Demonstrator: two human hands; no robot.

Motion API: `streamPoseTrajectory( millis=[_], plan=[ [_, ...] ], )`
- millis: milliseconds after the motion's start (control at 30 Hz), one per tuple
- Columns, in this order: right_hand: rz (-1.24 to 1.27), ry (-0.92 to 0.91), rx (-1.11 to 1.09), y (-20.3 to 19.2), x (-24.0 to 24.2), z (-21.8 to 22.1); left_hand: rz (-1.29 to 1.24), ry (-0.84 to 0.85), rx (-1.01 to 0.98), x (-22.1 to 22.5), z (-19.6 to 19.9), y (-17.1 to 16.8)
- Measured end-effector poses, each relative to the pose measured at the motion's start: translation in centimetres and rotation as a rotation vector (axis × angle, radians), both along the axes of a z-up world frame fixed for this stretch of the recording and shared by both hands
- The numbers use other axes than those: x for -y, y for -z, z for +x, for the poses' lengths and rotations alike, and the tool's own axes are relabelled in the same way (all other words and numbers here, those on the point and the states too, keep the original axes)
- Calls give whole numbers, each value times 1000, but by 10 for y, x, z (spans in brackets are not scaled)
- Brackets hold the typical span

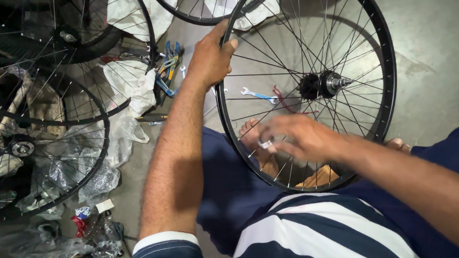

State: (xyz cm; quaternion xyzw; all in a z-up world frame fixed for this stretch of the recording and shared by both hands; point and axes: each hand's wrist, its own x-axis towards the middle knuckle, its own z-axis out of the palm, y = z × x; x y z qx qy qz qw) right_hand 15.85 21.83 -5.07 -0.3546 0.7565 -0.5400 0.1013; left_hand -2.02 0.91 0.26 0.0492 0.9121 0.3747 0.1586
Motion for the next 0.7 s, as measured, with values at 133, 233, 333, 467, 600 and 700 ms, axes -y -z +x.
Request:
streamPoseTrajectory(
  millis=[133,233,333,467,600,700],
  plan=[
    [201,-158,-90,11,-8,35,-12,-3,5,-2,1,-1],
    [464,-276,-118,25,-1,42,10,-10,3,1,0,3],
    [402,-323,28,27,7,44,3,31,-50,3,1,5],
    [321,-242,270,29,10,41,25,2,13,1,-1,3],
    [55,-259,240,29,0,39,-7,14,10,2,0,3],
    [243,-191,351,27,2,37,44,-15,45,0,1,-1]
  ],
)
